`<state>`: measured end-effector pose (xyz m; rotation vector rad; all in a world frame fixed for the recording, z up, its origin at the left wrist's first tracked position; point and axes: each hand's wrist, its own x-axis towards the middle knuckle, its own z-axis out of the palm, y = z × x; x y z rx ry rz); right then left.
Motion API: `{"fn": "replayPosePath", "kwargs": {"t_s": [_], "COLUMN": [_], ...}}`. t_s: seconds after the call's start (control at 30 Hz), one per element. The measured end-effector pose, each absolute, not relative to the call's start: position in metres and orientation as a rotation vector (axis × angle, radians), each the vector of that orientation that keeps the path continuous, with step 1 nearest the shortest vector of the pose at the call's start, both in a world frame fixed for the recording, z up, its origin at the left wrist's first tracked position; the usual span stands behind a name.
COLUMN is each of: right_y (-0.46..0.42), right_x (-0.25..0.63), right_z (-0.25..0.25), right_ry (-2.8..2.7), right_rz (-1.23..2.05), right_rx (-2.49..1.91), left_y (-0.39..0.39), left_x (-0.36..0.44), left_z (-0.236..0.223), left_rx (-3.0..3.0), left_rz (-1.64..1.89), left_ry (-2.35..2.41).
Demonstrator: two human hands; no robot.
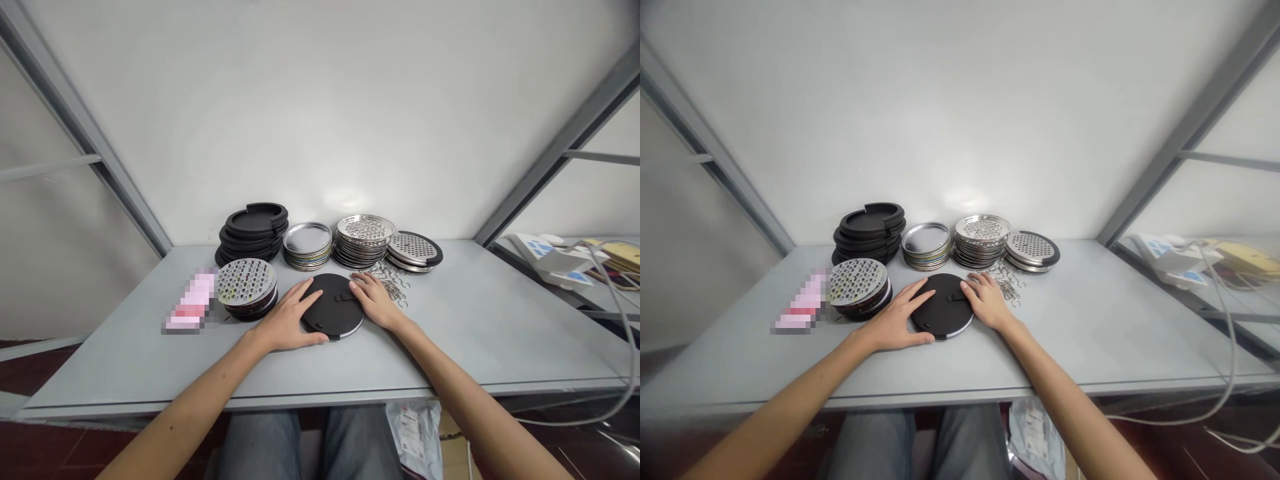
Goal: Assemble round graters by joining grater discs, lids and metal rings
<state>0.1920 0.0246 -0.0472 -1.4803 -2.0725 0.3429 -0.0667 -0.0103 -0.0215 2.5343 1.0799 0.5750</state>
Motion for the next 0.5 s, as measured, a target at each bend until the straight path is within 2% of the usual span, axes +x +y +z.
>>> {"fn": "replayPosePath", "kwargs": {"t_s": [0.5], "right_y": [0.018], "right_x": [0.187], "right_z": [-0.031], "right_ry": [-1.886], "right_rz": [0.394], "right_rx": [-1.343], "left_y": [-0.007], "left_x": [-0.068], "left_z": [-0.017], "left_rx": [2.455], "left_rz": [0.61], "left_ry": [1.108]}}
